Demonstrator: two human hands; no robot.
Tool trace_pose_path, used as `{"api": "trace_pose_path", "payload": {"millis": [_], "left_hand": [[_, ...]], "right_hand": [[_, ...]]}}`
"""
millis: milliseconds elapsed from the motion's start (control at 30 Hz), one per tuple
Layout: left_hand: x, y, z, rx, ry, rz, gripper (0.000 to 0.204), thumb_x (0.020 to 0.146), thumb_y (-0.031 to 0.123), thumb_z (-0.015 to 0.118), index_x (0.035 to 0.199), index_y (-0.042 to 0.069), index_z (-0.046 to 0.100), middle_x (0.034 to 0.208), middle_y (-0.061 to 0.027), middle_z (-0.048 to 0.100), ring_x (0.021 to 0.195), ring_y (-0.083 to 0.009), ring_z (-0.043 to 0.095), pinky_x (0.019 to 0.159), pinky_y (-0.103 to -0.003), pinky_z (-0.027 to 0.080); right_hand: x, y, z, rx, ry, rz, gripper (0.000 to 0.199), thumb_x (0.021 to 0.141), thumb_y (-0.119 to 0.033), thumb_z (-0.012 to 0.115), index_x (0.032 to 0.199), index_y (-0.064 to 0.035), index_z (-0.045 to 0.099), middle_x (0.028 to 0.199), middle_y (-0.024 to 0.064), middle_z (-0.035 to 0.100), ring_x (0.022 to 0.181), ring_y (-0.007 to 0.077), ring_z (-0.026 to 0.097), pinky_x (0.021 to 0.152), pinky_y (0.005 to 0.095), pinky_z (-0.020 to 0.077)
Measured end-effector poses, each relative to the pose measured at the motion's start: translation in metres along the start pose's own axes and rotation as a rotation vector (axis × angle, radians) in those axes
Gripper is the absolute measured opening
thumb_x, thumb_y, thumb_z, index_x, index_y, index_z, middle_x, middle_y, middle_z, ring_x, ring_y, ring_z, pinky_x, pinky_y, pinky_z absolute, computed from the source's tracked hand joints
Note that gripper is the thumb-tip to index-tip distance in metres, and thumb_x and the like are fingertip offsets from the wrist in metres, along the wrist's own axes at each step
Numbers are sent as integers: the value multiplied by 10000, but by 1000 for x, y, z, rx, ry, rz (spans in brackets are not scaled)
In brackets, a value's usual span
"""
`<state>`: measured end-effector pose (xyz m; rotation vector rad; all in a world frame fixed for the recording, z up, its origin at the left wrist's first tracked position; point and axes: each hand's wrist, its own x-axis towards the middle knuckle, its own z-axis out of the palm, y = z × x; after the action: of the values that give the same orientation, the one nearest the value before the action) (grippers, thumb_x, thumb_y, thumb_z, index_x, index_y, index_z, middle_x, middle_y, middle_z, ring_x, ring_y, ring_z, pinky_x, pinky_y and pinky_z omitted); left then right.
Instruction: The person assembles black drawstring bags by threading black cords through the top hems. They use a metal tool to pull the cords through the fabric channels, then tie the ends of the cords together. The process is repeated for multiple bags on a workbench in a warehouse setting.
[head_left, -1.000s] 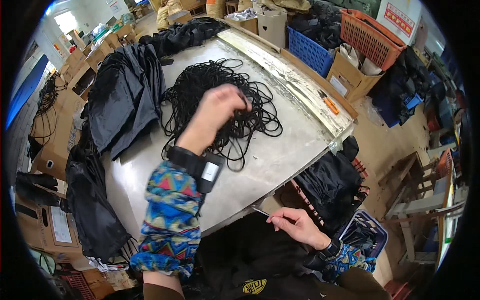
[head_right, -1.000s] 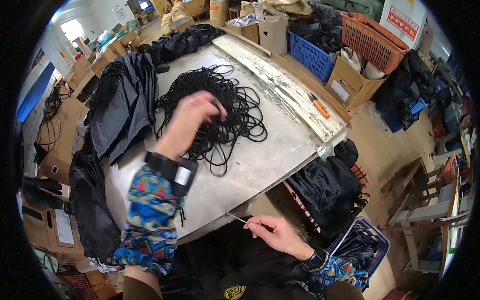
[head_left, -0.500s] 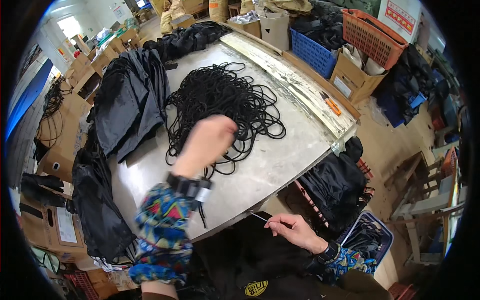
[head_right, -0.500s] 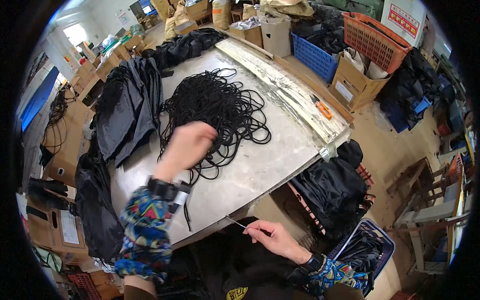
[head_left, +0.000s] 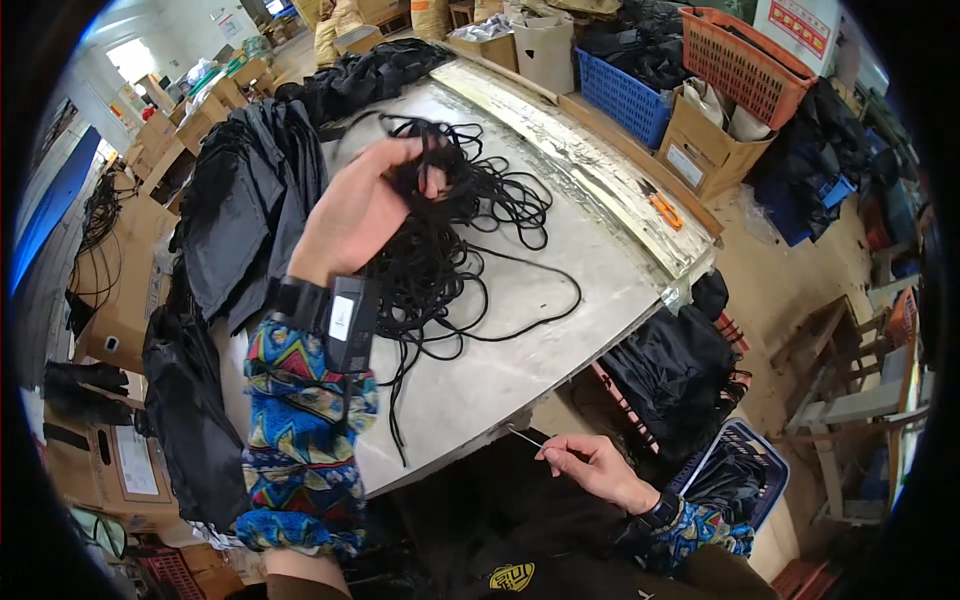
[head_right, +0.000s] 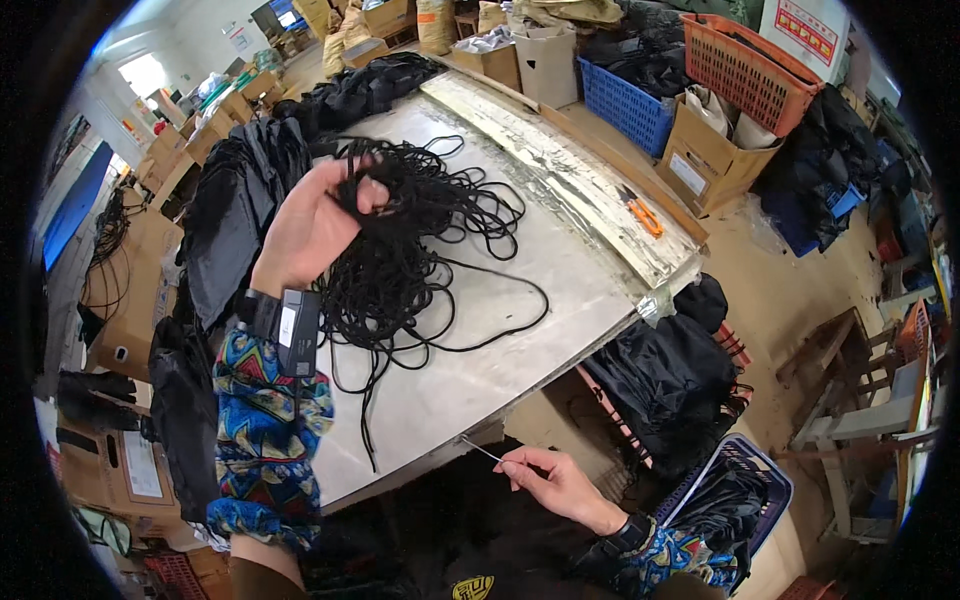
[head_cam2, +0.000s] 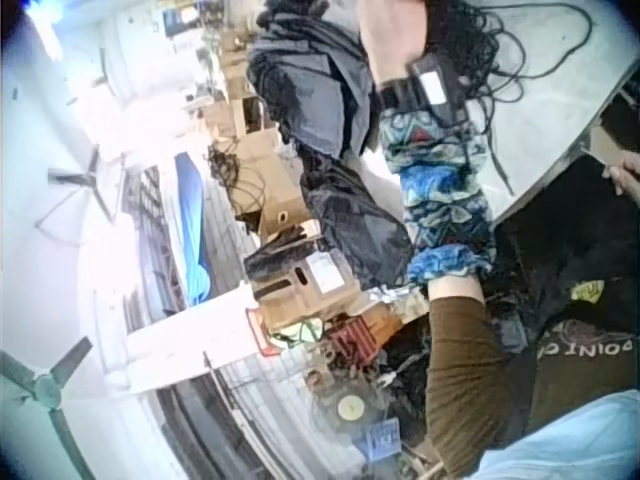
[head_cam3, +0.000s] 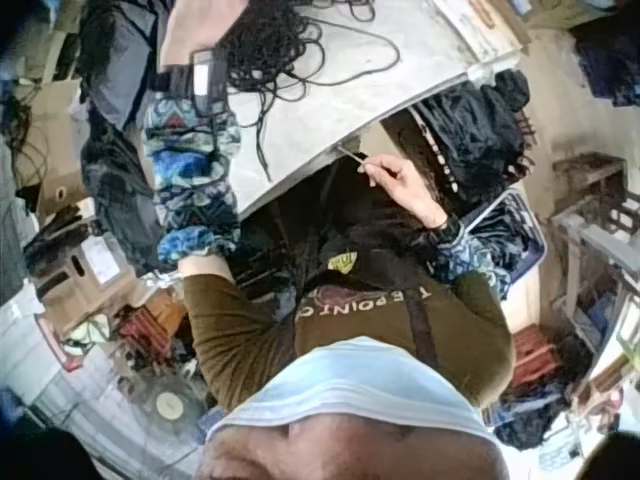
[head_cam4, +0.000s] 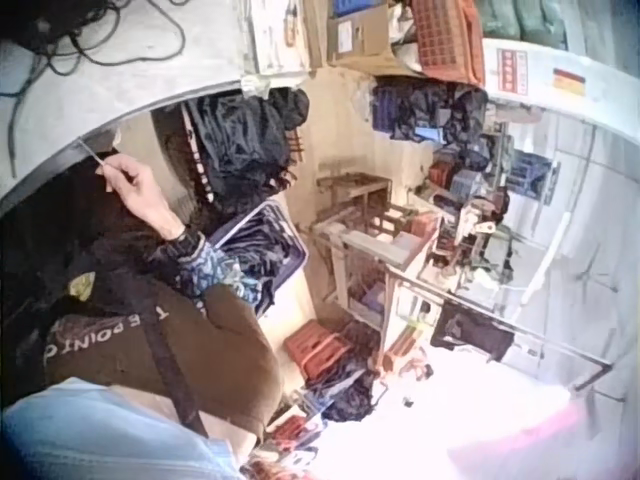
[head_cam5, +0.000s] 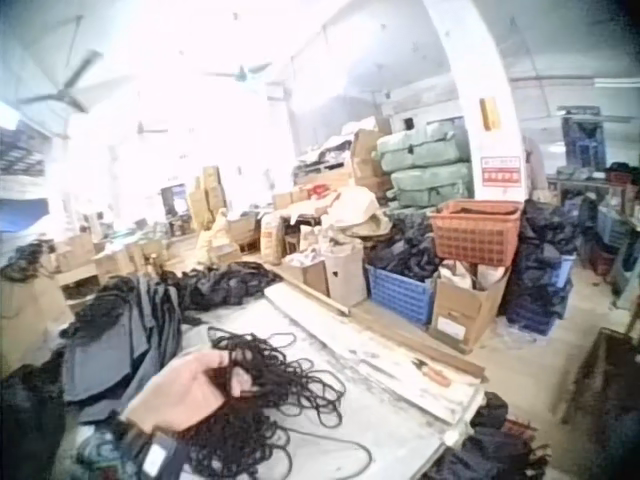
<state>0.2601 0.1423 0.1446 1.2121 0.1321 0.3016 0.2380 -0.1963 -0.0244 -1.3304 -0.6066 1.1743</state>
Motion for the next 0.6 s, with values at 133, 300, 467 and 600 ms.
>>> {"api": "trace_pose_path", "payload": {"millis": [133, 300, 467, 600], "left_hand": [[-78, 5, -54, 18, -62, -133, 234, 862, 82, 566, 1071, -22, 576, 1071, -135, 595, 900, -314, 619, 796, -397, 485], [-141, 4, -79, 196, 184, -235, 284, 887, 128, 580, 1133, -15, 576, 1031, -117, 627, 911, -263, 636, 746, -404, 534], [-162, -56, -92, 1099, 371, -422, 531, 827, 215, 662, 1285, 11, 487, 1182, -125, 585, 1004, -180, 584, 854, -297, 468], [-128, -119, -99, 1719, 179, -36, 675, 810, 212, 667, 1365, -27, 365, 1282, -183, 533, 1143, -176, 527, 938, -259, 417]], "right_hand": [[5, -2, 6, -55, -41, -41, 186, 945, -153, 552, 999, -6, 652, 793, -10, 597, 704, 51, 523, 643, 203, 423], [-4, -3, -4, -68, 68, -23, 180, 940, -132, 548, 986, 9, 650, 748, -11, 594, 697, 48, 523, 652, 197, 426], [0, -12, 4, -108, 24, 19, 183, 941, -138, 548, 979, 11, 647, 737, -12, 591, 694, 46, 521, 650, 195, 424], [-1, -14, 18, -108, -24, 16, 188, 941, -144, 550, 982, 12, 647, 739, -11, 589, 700, 46, 521, 652, 194, 424]]}}
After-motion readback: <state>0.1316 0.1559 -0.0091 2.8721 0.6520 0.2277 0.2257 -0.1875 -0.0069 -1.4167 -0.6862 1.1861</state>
